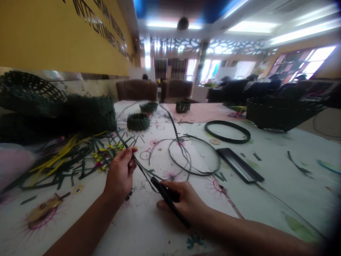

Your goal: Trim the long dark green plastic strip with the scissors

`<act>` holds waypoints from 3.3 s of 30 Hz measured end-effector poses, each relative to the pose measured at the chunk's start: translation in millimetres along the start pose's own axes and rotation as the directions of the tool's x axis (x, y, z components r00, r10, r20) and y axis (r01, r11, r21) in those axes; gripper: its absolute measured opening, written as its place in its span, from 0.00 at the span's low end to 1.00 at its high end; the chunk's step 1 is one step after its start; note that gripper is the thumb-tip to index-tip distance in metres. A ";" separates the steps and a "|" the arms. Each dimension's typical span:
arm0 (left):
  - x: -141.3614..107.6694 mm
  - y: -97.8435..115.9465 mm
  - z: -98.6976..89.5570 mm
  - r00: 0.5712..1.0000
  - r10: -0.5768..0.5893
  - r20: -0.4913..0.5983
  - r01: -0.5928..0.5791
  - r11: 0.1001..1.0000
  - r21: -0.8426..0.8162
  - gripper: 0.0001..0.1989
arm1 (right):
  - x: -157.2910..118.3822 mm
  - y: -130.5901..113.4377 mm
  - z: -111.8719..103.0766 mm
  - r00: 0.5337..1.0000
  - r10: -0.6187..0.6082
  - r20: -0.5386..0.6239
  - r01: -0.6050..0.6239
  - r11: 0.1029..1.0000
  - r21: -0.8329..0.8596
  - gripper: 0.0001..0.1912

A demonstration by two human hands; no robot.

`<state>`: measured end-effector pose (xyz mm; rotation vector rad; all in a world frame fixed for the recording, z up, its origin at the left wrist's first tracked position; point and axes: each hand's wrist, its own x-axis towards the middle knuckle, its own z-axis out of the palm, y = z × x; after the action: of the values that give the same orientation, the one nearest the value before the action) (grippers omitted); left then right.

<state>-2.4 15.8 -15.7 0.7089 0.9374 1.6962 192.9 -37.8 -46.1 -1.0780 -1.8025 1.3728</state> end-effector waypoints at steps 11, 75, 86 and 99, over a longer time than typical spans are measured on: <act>5.5 2.7 -2.8 0.986 0.162 0.033 -0.165 0.961 0.220 0.14 | -0.6 1.2 0.7 0.989 -0.103 -0.102 0.066 0.946 -0.317 0.09; -8.0 -8.8 5.0 1.000 -0.008 0.004 0.008 0.998 -0.055 0.10 | -0.1 8.1 1.2 0.999 -0.040 0.025 0.037 0.991 0.129 0.16; -0.9 -2.1 0.1 0.985 0.164 0.053 -0.171 0.971 0.168 0.10 | -2.7 -1.3 2.2 0.997 -0.062 -0.044 0.057 0.992 -0.112 0.11; -2.1 9.8 3.1 0.995 0.097 -0.009 -0.095 0.984 0.149 0.08 | 1.4 10.0 -0.5 0.999 -0.008 -0.032 0.008 1.000 -0.012 0.21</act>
<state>-4.1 13.0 -5.8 0.8523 1.0642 1.7305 195.0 -35.1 -55.6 -1.0923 -1.7920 1.3343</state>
